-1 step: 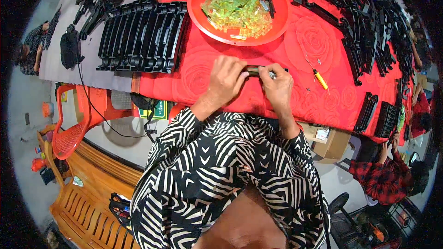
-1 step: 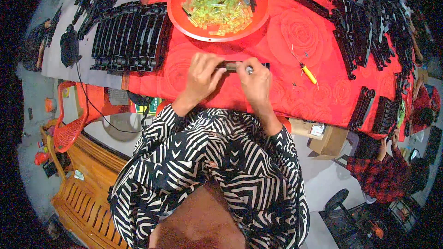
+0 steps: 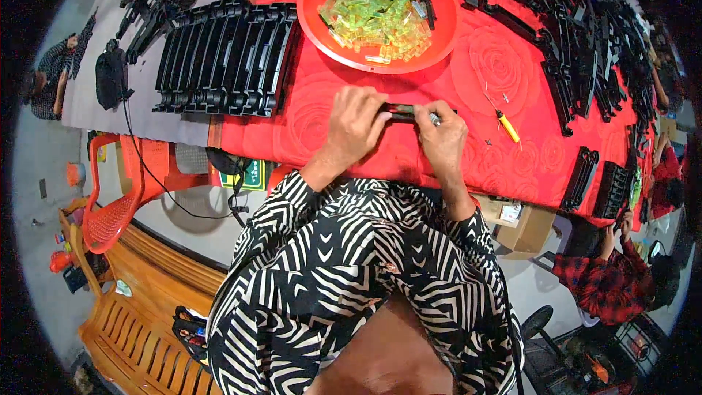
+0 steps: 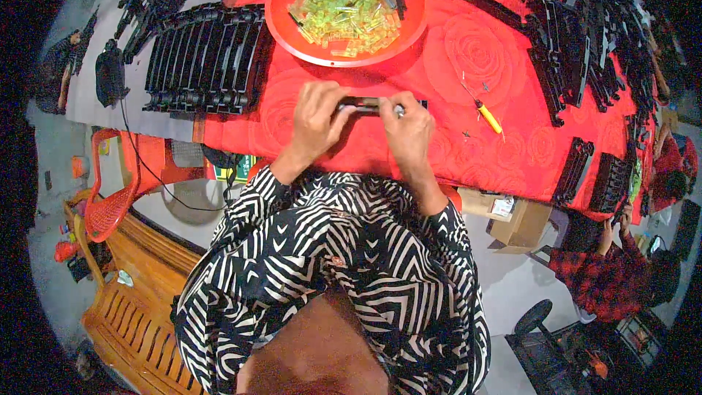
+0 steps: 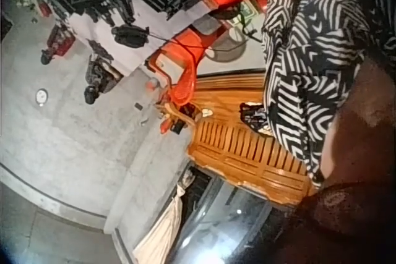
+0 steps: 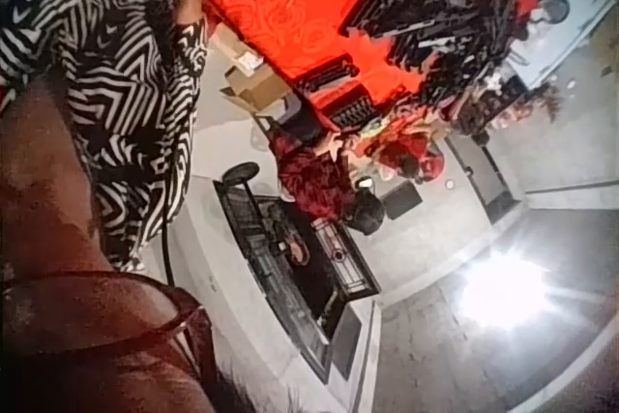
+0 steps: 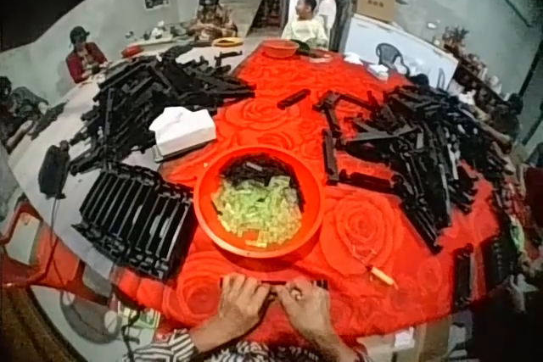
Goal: The person assembles small black plastic parts with green translucent components and orange translucent components by hand, using a small brush to aid in the assembly.
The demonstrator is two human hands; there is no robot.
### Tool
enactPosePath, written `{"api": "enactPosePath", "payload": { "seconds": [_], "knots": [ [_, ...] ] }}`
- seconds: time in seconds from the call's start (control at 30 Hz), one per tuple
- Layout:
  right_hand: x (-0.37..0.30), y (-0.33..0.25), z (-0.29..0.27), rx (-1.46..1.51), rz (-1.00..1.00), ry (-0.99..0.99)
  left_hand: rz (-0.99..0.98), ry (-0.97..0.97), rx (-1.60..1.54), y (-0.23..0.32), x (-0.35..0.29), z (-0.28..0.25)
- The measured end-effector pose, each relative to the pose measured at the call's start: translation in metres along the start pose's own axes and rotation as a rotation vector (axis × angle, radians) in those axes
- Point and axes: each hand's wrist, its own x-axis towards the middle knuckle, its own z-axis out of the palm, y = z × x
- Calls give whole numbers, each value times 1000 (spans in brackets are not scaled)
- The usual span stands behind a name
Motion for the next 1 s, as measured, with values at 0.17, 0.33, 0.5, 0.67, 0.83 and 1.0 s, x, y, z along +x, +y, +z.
{"api": "enactPosePath", "payload": {
  "seconds": [0.17,0.33,0.5,0.67,0.83,1.0],
  "knots": [
    [-3,2,5,-247,-123,138,-72,-66,-18,-16,1,0],
    [-5,0,17,-475,-247,233,-260,-400,-132,-22,19,-7],
    [-6,-1,24,-600,-324,276,-253,-664,-18,-17,48,-2],
    [-9,-1,27,-659,-396,197,-162,-661,58,-22,40,6],
    [-16,5,12,-330,-468,181,-147,-571,15,-18,40,7],
    [-17,6,10,-468,-473,39,-238,-644,-53,-23,43,7]
  ]
}}
